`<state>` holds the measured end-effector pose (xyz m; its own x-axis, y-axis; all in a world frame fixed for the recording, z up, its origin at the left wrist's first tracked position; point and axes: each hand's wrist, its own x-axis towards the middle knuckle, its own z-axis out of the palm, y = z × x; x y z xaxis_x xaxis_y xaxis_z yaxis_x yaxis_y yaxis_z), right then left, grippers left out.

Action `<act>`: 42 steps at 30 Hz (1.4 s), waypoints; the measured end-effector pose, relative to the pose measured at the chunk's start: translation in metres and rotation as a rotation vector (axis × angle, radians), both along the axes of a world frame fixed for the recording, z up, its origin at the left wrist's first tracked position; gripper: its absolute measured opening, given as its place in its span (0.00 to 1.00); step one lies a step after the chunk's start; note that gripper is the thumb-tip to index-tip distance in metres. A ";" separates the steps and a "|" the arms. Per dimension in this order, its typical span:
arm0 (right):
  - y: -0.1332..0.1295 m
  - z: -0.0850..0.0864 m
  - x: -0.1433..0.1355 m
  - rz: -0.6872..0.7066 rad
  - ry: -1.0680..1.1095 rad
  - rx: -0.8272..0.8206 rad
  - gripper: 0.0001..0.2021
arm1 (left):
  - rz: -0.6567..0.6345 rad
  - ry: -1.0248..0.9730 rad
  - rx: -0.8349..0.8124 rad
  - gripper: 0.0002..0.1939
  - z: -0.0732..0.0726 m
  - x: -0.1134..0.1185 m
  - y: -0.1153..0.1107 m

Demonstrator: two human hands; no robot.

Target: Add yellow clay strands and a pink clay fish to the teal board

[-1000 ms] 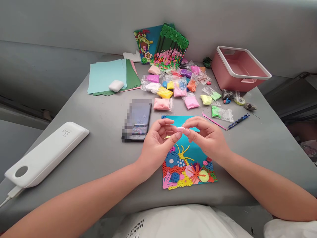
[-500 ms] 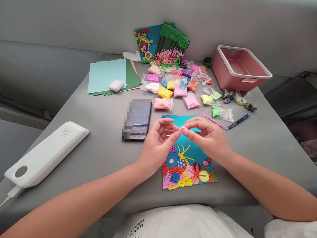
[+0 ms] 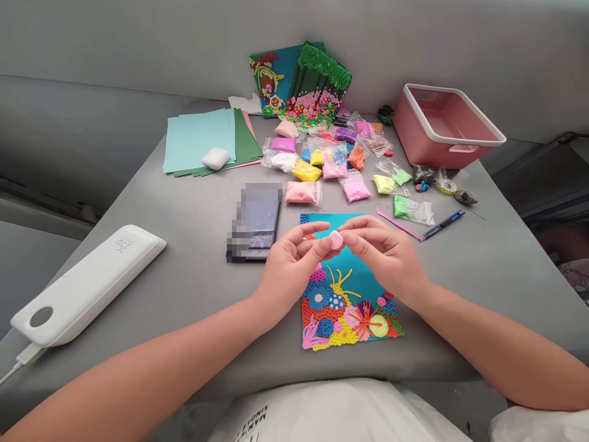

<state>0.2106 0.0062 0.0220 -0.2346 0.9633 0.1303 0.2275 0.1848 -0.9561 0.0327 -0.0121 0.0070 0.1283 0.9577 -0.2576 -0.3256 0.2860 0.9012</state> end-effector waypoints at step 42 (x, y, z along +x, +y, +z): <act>0.032 0.002 0.029 -0.023 -0.215 0.087 0.15 | -0.030 -0.130 -0.005 0.22 0.001 0.004 0.000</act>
